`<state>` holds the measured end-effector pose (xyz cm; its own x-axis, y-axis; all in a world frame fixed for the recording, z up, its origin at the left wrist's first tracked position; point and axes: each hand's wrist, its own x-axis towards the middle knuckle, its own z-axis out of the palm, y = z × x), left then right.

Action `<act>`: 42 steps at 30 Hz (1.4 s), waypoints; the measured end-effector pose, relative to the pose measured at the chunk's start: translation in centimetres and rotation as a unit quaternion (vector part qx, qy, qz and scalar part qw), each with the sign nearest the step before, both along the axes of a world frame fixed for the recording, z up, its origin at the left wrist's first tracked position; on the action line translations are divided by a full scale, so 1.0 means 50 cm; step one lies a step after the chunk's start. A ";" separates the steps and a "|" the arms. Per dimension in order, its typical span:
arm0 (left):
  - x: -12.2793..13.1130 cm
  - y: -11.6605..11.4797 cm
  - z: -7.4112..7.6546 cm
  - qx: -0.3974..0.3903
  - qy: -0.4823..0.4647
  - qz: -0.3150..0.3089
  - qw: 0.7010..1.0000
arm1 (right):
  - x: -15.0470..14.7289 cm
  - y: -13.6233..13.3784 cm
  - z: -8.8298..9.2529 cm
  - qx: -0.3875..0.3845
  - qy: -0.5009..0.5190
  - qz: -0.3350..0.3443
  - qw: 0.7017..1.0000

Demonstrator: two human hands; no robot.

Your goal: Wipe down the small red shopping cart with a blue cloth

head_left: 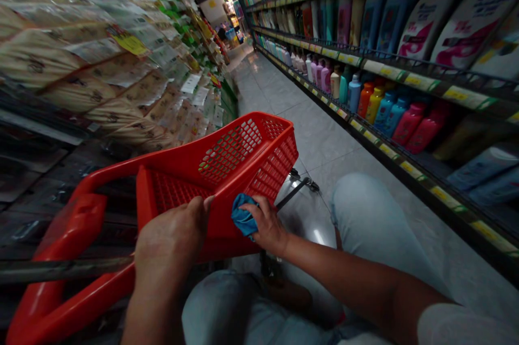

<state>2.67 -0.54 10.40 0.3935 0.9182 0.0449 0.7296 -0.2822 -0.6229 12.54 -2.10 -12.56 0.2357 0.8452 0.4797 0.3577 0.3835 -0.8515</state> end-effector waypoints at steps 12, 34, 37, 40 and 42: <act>-0.003 0.002 -0.019 0.058 -0.015 -0.028 0.998 | -0.080 -0.032 0.049 0.048 -0.077 0.009 0.996; 0.030 -0.008 -0.009 0.039 -0.007 0.025 0.999 | 0.006 0.022 -0.132 -0.186 0.120 -0.162 0.962; 0.041 0.001 -0.014 0.053 -0.022 0.017 0.998 | -0.049 -0.014 -0.123 -0.131 0.092 -0.065 0.985; 0.038 0.000 -0.019 0.061 -0.058 -0.024 0.996 | -0.068 -0.043 -0.126 -0.103 0.072 -0.002 0.992; 0.015 -0.019 -0.019 0.061 -0.135 -0.107 0.983 | -0.041 -0.030 -0.121 -0.137 0.107 -0.083 0.981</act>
<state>3.43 -1.51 9.46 0.5360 0.7969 0.2786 0.8051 -0.3832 -0.4528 10.48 -3.59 -18.60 0.4525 0.8767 0.1632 0.1970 0.0801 -0.9771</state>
